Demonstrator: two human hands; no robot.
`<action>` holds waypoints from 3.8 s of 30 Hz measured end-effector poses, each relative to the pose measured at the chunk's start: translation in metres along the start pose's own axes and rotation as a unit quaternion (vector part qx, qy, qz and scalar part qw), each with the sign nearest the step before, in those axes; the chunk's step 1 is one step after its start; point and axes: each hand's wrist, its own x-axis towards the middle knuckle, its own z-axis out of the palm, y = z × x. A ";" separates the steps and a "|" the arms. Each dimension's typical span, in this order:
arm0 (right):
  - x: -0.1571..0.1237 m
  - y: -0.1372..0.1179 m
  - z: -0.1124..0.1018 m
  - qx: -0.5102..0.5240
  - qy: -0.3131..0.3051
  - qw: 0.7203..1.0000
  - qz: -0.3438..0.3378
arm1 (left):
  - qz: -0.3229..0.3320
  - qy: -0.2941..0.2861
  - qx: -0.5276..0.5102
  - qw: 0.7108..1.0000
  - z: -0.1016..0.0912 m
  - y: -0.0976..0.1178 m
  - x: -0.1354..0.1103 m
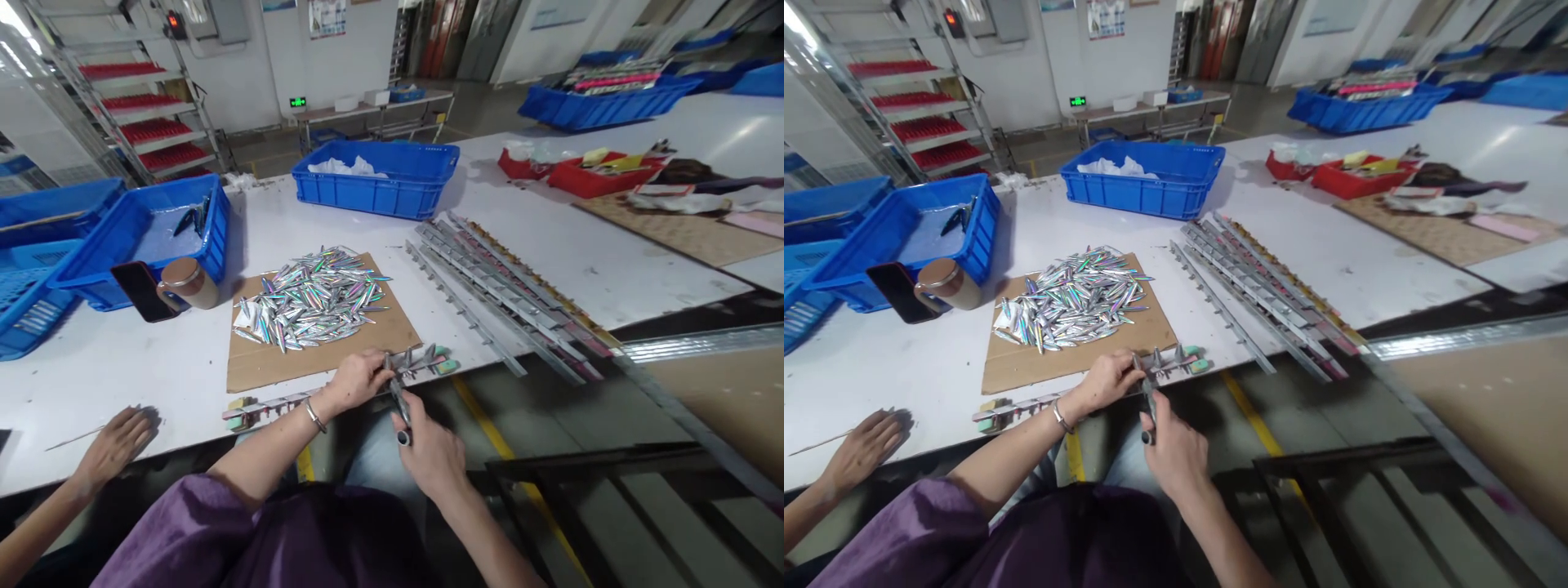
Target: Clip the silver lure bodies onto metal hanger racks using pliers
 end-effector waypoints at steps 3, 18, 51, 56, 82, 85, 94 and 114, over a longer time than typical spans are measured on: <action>0.005 0.008 0.012 0.376 -0.056 0.916 0.130 | 0.001 0.001 0.004 1.000 0.004 0.000 -0.001; -0.018 0.008 0.018 0.596 -0.056 0.767 0.233 | -0.217 0.007 0.218 0.952 -0.075 -0.047 0.026; -0.024 -0.021 0.049 0.080 0.072 0.994 0.017 | -0.092 0.080 -0.268 0.956 -0.031 -0.016 -0.032; -0.024 -0.015 0.043 0.015 0.054 0.998 -0.012 | -0.061 0.050 -0.206 0.975 -0.033 -0.012 -0.032; -0.017 -0.022 0.053 0.330 -0.079 0.939 0.053 | 0.014 0.021 -0.078 0.997 -0.026 -0.006 -0.029; -0.021 -0.016 0.045 0.304 0.022 0.950 0.065 | 0.010 0.015 -0.060 0.998 -0.025 -0.006 -0.030; -0.017 -0.017 0.040 0.296 -0.002 0.949 0.110 | -0.018 0.017 -0.045 0.999 -0.023 -0.002 -0.032; -0.020 0.012 0.056 0.776 -0.193 0.530 0.282 | -0.127 0.016 0.138 0.982 -0.058 -0.030 -0.004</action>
